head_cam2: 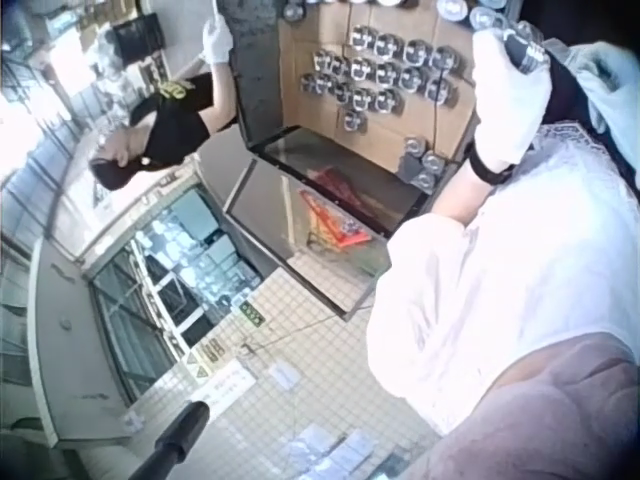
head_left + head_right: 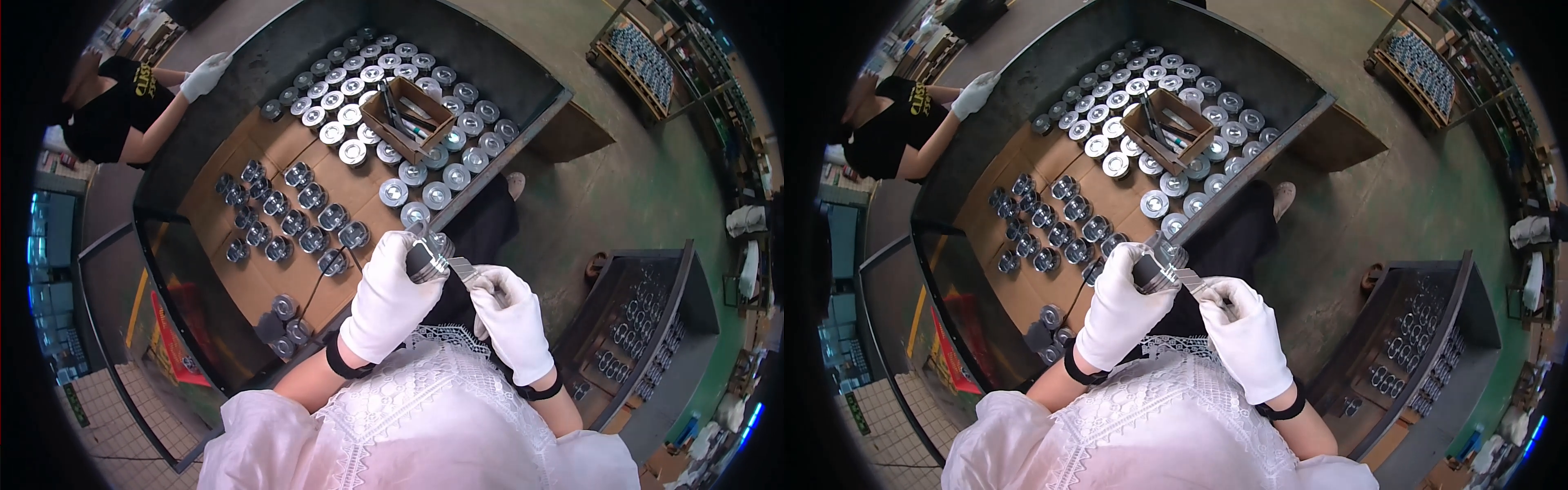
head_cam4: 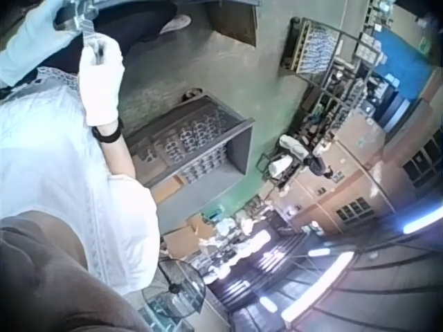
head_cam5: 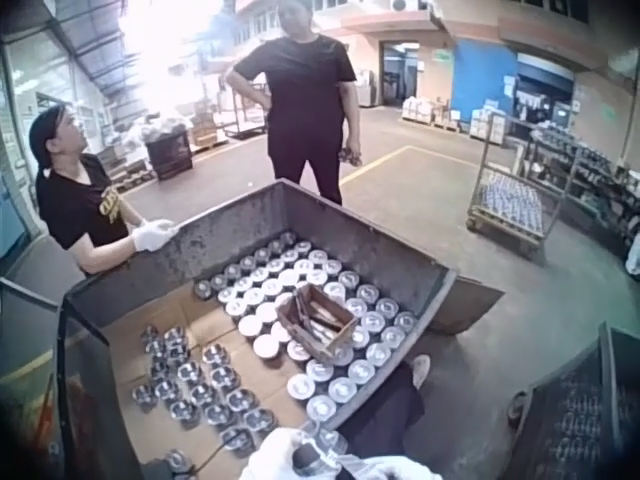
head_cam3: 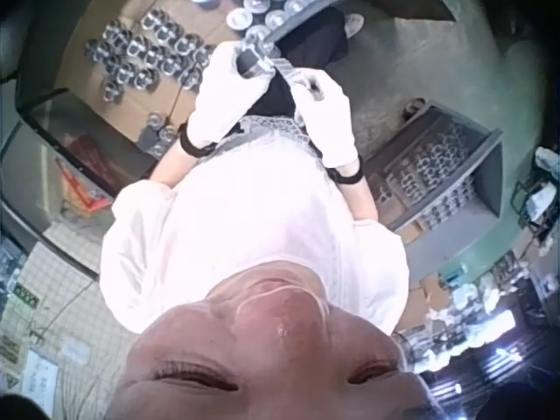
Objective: Inspecting and filing metal piston components in an industrial bin.
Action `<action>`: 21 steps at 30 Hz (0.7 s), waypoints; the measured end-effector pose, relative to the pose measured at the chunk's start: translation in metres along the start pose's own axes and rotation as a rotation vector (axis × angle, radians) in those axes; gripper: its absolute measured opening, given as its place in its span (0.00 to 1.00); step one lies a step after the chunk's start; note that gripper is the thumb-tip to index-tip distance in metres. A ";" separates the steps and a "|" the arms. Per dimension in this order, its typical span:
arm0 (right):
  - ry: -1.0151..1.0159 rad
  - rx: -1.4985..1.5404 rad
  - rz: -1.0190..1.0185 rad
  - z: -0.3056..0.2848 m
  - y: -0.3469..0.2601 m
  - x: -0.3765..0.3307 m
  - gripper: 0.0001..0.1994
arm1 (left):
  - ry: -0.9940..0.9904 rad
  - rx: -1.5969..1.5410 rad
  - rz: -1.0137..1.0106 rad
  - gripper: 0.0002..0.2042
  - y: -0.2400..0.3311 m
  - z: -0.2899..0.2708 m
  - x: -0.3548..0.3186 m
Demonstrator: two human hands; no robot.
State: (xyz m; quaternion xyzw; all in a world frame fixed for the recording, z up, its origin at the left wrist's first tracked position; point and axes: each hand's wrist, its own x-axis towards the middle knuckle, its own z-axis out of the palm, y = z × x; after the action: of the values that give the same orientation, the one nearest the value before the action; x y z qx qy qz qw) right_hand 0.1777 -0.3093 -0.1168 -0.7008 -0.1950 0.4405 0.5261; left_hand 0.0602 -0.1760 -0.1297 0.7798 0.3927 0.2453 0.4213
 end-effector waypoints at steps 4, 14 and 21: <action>0.066 -0.022 -0.098 0.011 0.002 0.000 0.11 | -0.029 -0.005 -0.032 0.17 -0.001 -0.001 0.000; 0.087 -0.019 -0.140 0.021 -0.007 0.002 0.14 | -0.103 -0.022 -0.094 0.18 -0.006 0.002 0.003; 0.120 -0.060 -0.227 0.025 0.001 0.006 0.12 | -0.123 -0.036 -0.141 0.19 -0.005 -0.001 0.004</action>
State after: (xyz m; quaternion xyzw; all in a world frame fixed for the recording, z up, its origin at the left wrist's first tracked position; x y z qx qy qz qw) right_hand 0.1595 -0.2912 -0.1218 -0.7148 -0.2545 0.3293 0.5620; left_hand 0.0597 -0.1708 -0.1337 0.7562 0.4155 0.1735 0.4748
